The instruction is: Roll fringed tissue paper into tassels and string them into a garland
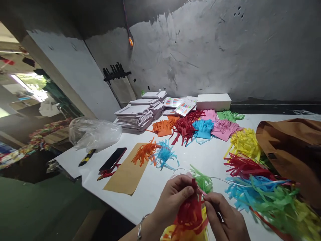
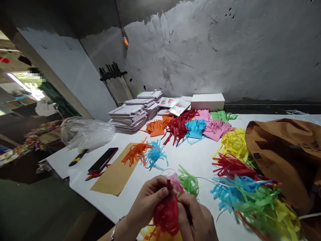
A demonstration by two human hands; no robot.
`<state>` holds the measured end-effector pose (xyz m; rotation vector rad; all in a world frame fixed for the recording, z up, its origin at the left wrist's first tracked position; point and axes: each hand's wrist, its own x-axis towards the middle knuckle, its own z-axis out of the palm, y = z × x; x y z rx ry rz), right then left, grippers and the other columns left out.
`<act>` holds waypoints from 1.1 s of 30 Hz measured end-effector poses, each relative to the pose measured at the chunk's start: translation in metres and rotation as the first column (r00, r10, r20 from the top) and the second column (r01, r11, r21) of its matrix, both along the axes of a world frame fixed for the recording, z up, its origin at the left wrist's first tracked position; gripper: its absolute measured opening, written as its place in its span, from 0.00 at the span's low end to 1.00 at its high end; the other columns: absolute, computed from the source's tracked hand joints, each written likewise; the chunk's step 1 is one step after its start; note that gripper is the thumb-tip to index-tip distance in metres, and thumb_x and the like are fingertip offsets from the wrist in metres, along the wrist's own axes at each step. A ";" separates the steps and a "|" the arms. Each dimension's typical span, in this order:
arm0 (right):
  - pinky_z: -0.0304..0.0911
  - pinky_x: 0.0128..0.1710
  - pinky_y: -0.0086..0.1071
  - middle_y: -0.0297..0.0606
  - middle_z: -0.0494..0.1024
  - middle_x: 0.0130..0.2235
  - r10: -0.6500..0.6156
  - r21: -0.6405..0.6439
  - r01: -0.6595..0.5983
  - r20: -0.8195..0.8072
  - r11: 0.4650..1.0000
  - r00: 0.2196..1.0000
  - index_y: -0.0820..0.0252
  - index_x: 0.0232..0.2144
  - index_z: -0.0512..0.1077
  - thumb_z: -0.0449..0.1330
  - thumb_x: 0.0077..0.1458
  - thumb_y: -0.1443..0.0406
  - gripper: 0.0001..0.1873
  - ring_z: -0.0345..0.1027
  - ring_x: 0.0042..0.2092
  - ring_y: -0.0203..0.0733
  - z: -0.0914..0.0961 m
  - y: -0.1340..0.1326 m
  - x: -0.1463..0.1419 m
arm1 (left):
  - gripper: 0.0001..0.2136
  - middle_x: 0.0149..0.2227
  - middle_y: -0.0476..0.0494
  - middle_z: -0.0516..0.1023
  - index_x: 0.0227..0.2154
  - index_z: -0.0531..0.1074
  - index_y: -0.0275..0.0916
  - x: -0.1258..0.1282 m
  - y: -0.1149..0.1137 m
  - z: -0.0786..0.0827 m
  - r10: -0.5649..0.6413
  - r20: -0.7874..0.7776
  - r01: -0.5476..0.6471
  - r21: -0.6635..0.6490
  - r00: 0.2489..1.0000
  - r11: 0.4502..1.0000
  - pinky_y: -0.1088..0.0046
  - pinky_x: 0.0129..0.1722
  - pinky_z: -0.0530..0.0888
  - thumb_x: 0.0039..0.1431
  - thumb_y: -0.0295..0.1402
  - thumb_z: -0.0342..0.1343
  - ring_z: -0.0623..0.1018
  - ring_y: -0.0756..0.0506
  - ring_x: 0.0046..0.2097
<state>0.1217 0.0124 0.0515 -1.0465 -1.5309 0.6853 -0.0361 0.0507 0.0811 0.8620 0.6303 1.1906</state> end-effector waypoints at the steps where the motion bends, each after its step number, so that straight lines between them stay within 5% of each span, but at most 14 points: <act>1: 0.65 0.28 0.24 0.31 0.77 0.28 -0.004 -0.003 0.004 -0.002 1.000 1.000 0.52 0.38 0.73 0.52 0.68 0.57 0.11 0.69 0.24 0.34 -0.002 0.000 0.001 | 0.09 0.29 0.45 0.83 0.31 0.80 0.35 0.001 0.000 -0.001 0.004 0.023 -0.003 -0.040 1.000 0.999 0.80 0.33 0.74 0.51 0.33 0.73 0.80 0.51 0.31; 9: 0.64 0.29 0.24 0.31 0.80 0.30 0.046 0.004 -0.046 0.015 0.999 0.999 0.52 0.40 0.71 0.51 0.70 0.59 0.10 0.73 0.27 0.34 -0.007 -0.003 0.001 | 0.12 0.26 0.45 0.80 0.30 0.78 0.34 -0.001 -0.003 -0.009 -0.060 0.133 0.098 -0.301 0.989 0.949 0.84 0.26 0.73 0.48 0.32 0.75 0.77 0.54 0.24; 17: 0.67 0.30 0.26 0.29 0.77 0.26 0.021 0.051 -0.025 0.070 0.998 0.997 0.52 0.42 0.73 0.52 0.69 0.60 0.10 0.72 0.25 0.37 -0.011 -0.003 0.003 | 0.13 0.26 0.46 0.80 0.33 0.76 0.34 -0.006 -0.003 -0.017 -0.127 0.207 0.185 -0.295 0.970 0.937 0.87 0.22 0.70 0.49 0.31 0.74 0.76 0.56 0.22; 24: 0.64 0.29 0.25 0.29 0.77 0.27 0.008 0.092 -0.028 0.204 0.995 0.979 0.52 0.42 0.72 0.52 0.68 0.62 0.09 0.73 0.27 0.36 -0.012 -0.001 0.013 | 0.15 0.27 0.44 0.82 0.32 0.75 0.34 -0.006 -0.003 -0.018 -0.064 0.052 0.074 -0.223 0.997 0.972 0.84 0.26 0.73 0.46 0.32 0.76 0.78 0.53 0.25; 29: 0.63 0.27 0.23 0.32 0.77 0.28 0.196 -0.058 -0.190 0.126 0.980 0.972 0.55 0.35 0.72 0.52 0.68 0.60 0.12 0.70 0.27 0.34 -0.004 0.003 0.019 | 0.14 0.26 0.46 0.81 0.29 0.75 0.34 -0.008 -0.003 -0.015 -0.100 0.006 0.100 -0.181 0.995 0.978 0.84 0.24 0.71 0.46 0.32 0.76 0.76 0.54 0.24; 33: 0.63 0.30 0.24 0.34 0.78 0.31 0.210 -0.170 -0.218 -0.062 0.961 0.976 0.55 0.34 0.74 0.53 0.67 0.55 0.15 0.71 0.31 0.36 -0.003 0.003 0.013 | 0.14 0.26 0.45 0.81 0.28 0.75 0.35 -0.010 -0.004 -0.016 -0.163 0.024 0.164 -0.239 0.986 0.957 0.85 0.20 0.67 0.45 0.34 0.76 0.75 0.54 0.22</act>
